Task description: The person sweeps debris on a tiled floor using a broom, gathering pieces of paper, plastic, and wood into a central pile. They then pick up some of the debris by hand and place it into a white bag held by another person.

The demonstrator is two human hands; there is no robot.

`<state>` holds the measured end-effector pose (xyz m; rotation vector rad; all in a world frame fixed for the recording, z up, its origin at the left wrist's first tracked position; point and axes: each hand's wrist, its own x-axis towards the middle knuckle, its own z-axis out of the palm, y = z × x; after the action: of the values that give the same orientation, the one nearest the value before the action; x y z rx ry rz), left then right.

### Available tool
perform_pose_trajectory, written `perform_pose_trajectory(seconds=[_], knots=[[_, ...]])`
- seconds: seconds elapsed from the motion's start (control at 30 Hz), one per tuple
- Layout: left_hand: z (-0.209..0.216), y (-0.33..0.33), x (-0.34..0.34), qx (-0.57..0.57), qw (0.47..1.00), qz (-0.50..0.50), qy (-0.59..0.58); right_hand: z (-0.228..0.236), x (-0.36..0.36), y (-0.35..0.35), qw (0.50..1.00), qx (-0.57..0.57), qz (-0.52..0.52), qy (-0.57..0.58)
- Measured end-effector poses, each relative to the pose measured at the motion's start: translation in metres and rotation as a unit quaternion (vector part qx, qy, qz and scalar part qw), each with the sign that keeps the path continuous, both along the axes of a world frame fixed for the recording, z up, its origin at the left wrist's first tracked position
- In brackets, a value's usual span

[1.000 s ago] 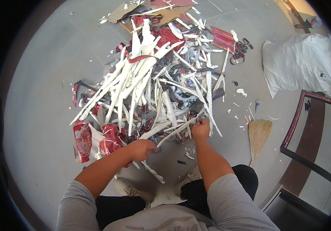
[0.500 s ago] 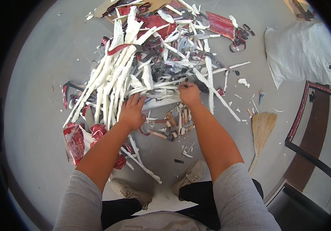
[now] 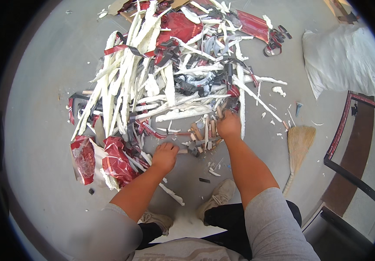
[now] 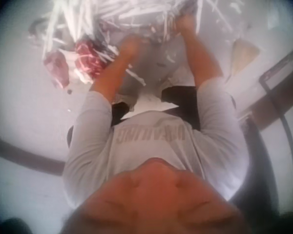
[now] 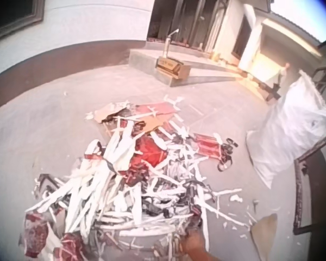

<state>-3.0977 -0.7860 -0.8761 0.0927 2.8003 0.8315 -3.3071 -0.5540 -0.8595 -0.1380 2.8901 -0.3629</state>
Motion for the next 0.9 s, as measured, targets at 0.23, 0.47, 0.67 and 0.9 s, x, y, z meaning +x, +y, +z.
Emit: perform_pose_trajectory(seconds=[0.23, 0.47, 0.67, 0.9], knots=[[0.036, -0.018, 0.007, 0.111, 0.966, 0.183, -0.146, -0.008, 0.029, -0.003, 0.985, -0.101, -0.134, -0.039], [0.046, -0.007, 0.025, 0.241, 0.899, 0.31, -0.194, -0.009, 0.022, -0.01, 0.965, -0.118, -0.144, -0.182], [0.024, 0.001, 0.025, 0.318, 0.862, 0.326, -0.22, -0.024, 0.019, 0.02, 0.959, -0.129, -0.143, -0.208], [0.021, 0.005, 0.003, 0.367, 0.834, 0.342, -0.229, -0.04, 0.029, 0.011, 0.991, -0.039, -0.081, -0.095]])
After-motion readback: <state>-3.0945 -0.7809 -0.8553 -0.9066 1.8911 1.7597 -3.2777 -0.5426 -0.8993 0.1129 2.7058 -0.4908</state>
